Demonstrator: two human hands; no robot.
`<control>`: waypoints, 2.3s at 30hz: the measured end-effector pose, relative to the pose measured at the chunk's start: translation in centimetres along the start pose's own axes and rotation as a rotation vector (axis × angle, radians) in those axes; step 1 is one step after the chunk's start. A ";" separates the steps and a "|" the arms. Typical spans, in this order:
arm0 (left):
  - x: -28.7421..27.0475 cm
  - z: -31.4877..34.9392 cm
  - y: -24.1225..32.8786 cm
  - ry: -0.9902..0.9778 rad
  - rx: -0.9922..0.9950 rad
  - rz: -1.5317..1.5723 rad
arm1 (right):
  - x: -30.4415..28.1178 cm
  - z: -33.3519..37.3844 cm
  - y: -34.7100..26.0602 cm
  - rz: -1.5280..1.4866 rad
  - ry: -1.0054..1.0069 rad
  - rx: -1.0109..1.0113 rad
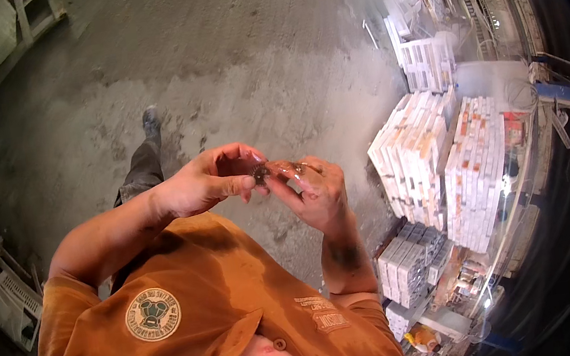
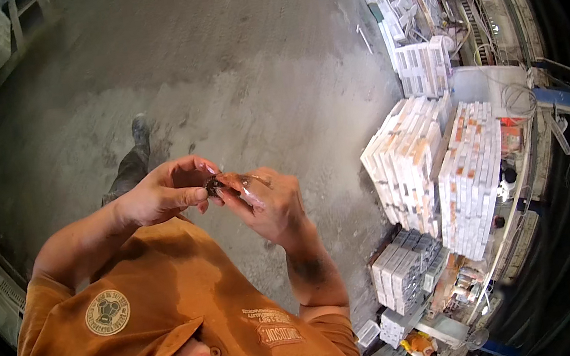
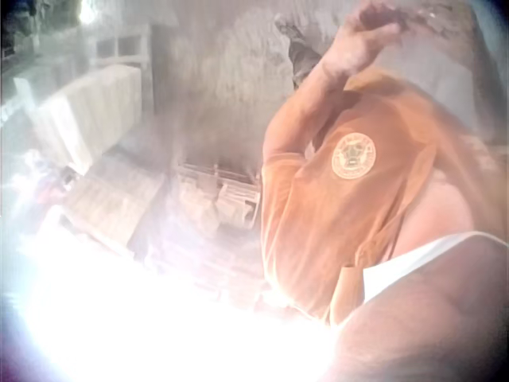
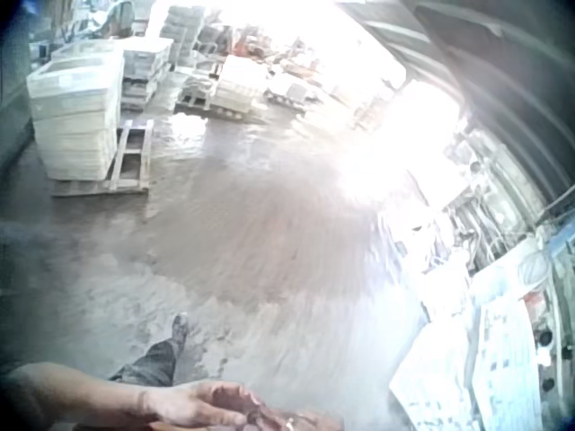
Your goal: The person walks through a workshop while holding a small metal gear, then approaches a large machine where another worker is present. The person places the gear onto a shaft on the machine and appears to secure it.
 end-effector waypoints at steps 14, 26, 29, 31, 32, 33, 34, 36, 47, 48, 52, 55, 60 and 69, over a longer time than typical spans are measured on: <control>-13.7 -37.5 24.3 0.002 -0.285 0.148 | -8.6 -28.1 30.9 -0.176 0.066 0.548; -22.7 -72.6 40.1 0.055 -0.278 0.137 | -19.1 -49.7 65.0 -0.370 0.172 0.503; -24.9 -80.9 43.9 0.036 -0.237 0.179 | -21.5 -55.7 72.1 -0.474 0.113 0.464; -27.0 -85.7 46.6 0.034 -0.225 0.197 | -22.5 -60.2 77.0 -0.473 0.059 0.451; -28.0 -88.4 48.0 0.081 -0.212 0.206 | -22.9 -62.4 79.5 -0.476 0.044 0.437; -29.2 -90.9 49.5 0.072 -0.205 0.209 | -23.3 -64.7 81.8 -0.472 0.027 0.424; -30.6 -93.4 51.0 0.062 -0.201 0.211 | -23.7 -67.1 84.0 -0.462 0.025 0.411; -33.0 -98.8 54.1 0.052 -0.198 0.223 | -24.7 -71.9 88.6 -0.446 0.018 0.391; -40.6 -131.1 71.6 0.057 -0.348 0.138 | -34.0 -91.1 114.9 -0.371 0.175 0.613; -41.4 -134.2 72.5 0.036 -0.349 0.073 | -34.7 -92.3 117.4 -0.351 0.198 0.640; -44.9 -147.5 75.5 0.000 -0.342 -0.064 | -37.3 -96.3 128.8 -0.236 0.320 0.609; -46.1 -157.9 78.6 0.000 -0.317 -0.101 | -40.1 -100.3 138.3 -0.246 0.418 0.563; -47.7 -172.4 84.5 0.029 -0.230 -0.128 | -47.4 -109.4 151.1 -0.169 0.386 0.392; -56.2 -199.2 95.0 0.057 -0.069 -0.200 | -54.5 -125.9 176.5 -0.090 0.313 0.290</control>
Point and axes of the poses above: each hand's wrist, its own z-axis away from the middle knuckle, its own x-axis out of the palm, y = z × x, the point moved 2 cm from there along -z, towards the middle knuckle, and after that the axes turned 1 degree about -y, right-handed, at the moved point
